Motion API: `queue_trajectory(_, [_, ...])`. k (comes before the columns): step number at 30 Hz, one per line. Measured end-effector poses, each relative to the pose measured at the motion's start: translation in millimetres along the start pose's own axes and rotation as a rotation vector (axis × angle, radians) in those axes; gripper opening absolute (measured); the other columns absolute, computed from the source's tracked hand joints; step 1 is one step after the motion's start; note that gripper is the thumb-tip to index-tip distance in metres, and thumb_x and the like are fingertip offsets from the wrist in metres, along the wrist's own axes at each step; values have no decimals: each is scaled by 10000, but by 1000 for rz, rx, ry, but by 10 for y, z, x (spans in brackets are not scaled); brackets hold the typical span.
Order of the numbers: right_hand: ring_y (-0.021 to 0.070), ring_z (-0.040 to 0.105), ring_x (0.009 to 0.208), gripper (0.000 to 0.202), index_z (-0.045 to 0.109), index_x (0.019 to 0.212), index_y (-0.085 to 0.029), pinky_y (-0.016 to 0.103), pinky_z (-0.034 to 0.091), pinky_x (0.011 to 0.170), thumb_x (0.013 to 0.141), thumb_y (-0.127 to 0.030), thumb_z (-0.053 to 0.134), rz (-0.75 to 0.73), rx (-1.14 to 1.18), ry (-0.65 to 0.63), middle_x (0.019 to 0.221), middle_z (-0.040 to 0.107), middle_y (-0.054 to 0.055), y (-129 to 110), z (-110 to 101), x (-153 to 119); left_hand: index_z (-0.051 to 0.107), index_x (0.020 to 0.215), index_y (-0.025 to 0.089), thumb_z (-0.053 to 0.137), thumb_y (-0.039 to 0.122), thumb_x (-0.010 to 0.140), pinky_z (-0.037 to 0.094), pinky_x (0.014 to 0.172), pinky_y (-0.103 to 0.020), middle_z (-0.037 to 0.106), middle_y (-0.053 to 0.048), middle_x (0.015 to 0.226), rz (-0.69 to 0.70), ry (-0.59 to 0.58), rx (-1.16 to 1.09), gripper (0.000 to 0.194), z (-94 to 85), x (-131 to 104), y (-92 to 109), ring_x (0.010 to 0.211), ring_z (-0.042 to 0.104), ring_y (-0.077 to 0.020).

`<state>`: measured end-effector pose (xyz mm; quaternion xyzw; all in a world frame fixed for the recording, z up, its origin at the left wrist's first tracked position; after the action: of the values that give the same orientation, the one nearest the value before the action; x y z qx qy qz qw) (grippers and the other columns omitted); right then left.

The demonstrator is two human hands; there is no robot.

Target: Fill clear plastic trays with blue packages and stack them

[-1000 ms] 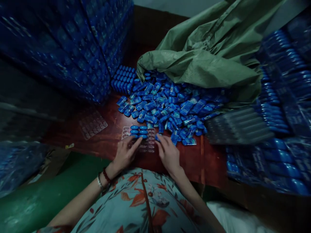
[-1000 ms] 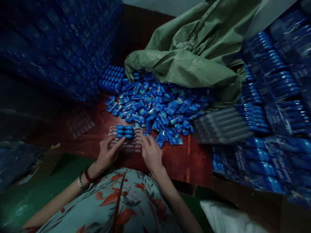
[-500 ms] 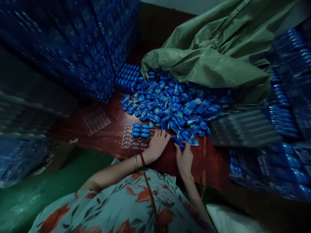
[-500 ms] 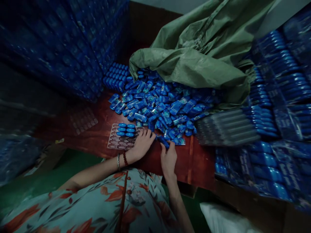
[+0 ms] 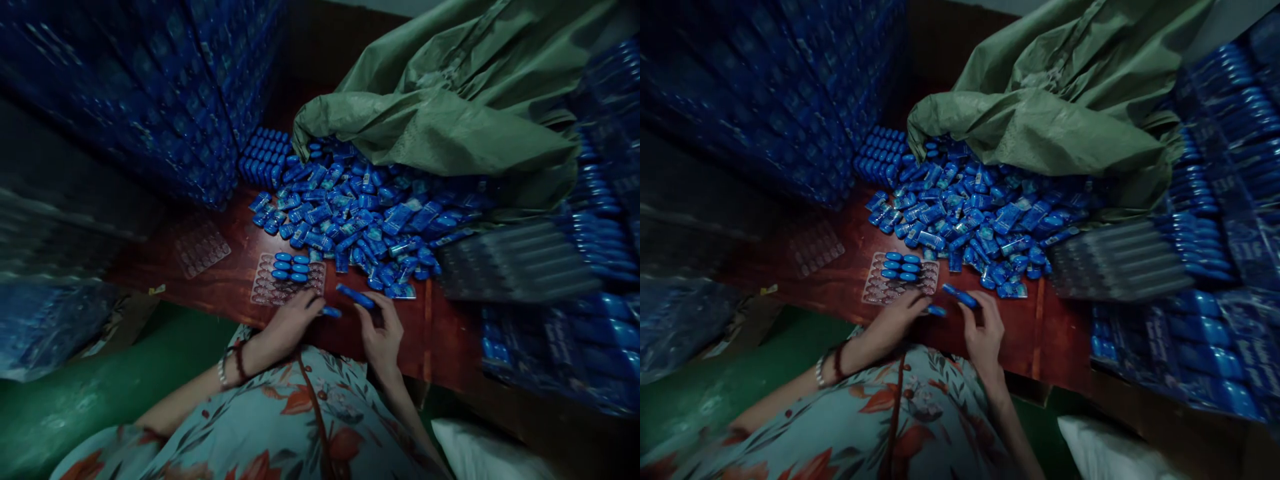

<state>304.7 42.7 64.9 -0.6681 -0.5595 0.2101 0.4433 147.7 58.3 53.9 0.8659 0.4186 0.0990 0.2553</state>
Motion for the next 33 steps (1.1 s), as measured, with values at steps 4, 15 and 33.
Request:
queue_trajectory(4, [178,606,918,205,584,1068,-218,331,503,830,901,-251,472,-195,-25,-273,973,644,59,-336,515,14,406,1285,215,350,5,836,472,904,-348,492,-92,1181,-188,237,-80,499,-455,-485,-556,1081,508,-190])
queue_trajectory(15, [190,529,792,287,619,1061,-157,298,426,710,903,-94,388,-706,-603,-550,841,598,76,-799,1122,-71,488,1226,183,367,78,897,508,765,-296,563,-99,1044,-34,366,104,365,-478,-532,-617,928,529,-182])
queue_trajectory(33, [153,601,847,312,622,1126,-188,243,436,771,957,-295,382,-330,-522,-245,944,650,73,-364,664,313,504,1264,209,393,155,908,436,773,-332,589,-111,1105,73,378,267,377,-763,-276,-578,934,535,-212])
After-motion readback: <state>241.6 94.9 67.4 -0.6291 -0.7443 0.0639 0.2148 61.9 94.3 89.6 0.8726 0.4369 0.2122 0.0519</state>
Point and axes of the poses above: each hand's wrist, its own x-axis towards the middle knuckle, its own z-axis out of the palm, y = z × x, the point moved 10 cm from there along x, towards the middle knuckle
